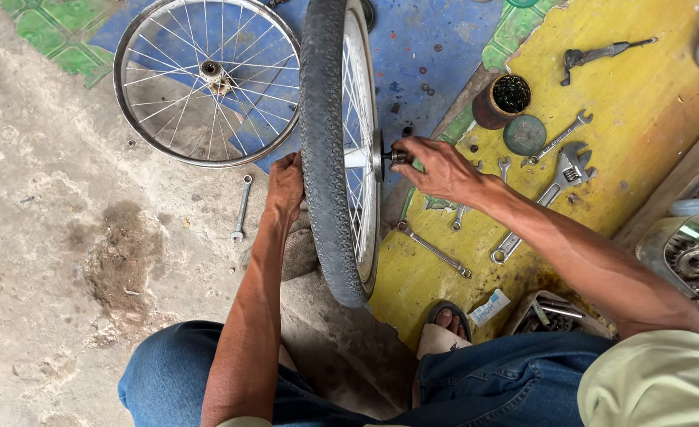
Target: The person is repairing a bicycle wheel by adjusting the hub and tightening components with a wrench. They rotate the wheel to check alignment and continue making adjustments throughout the clip.
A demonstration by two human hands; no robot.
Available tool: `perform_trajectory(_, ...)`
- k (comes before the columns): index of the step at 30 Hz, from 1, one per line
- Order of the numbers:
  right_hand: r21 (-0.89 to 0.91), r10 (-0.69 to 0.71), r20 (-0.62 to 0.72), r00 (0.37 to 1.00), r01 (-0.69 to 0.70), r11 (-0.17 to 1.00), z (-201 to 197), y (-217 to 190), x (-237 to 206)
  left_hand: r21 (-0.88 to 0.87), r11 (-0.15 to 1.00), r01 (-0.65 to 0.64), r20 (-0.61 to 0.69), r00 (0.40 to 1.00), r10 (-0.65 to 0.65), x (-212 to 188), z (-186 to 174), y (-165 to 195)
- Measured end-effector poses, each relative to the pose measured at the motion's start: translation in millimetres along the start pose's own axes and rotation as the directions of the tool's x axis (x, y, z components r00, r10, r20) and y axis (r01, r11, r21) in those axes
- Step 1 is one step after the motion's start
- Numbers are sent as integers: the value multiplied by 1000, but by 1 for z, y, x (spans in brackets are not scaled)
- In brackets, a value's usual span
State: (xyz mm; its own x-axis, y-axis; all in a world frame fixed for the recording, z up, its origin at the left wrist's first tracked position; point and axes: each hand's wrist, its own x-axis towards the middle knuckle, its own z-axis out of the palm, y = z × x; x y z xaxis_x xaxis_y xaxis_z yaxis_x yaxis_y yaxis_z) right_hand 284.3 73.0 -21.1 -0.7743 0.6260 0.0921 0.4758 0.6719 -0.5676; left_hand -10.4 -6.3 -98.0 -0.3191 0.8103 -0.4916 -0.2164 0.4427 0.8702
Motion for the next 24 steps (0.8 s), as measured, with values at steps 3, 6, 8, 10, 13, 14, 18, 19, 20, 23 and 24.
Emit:
perform_trajectory(3,-5,-19,-16,1000,19,1000,-1,-6,3,1,1000,-18,-1,1000,18,2,-1,-4)
perform_trajectory(6,-9,-40,-28,999,40,999,-4,-11,5,-54,998,-45,47,998,48,3,0,-6)
perform_trajectory(8,-29,-69,-28,997,68,997,-7,-13,5,-73,996,-50,58,997,54,2,1,-6)
perform_trajectory(10,-60,-110,-20,994,108,992,-9,-12,4,-37,997,-74,27,997,75,2,3,-5)
perform_trajectory(13,-48,-84,-1,996,84,995,-8,-6,5,-49,995,-90,16,996,91,0,8,-3)
perform_trajectory(14,-420,-225,174,959,279,864,-8,-3,7,-65,994,-90,15,996,91,-2,9,-3)
perform_trajectory(18,-583,-250,283,926,374,721,-6,2,12,-135,988,-73,31,996,78,-6,18,-4)
perform_trajectory(19,-358,-182,136,974,220,908,-4,0,12,-67,995,-67,-8,998,67,-6,19,-4)
perform_trajectory(20,-241,-167,81,983,182,953,-4,2,8,-4,998,-63,-47,997,63,-5,21,-4)
perform_trajectory(23,-56,-163,-43,986,160,986,-8,2,-8,-136,989,-57,-21,998,54,-2,20,-5)
perform_trajectory(24,-113,-213,-69,975,205,972,-8,1,-11,-130,990,-61,-24,998,58,0,18,-6)
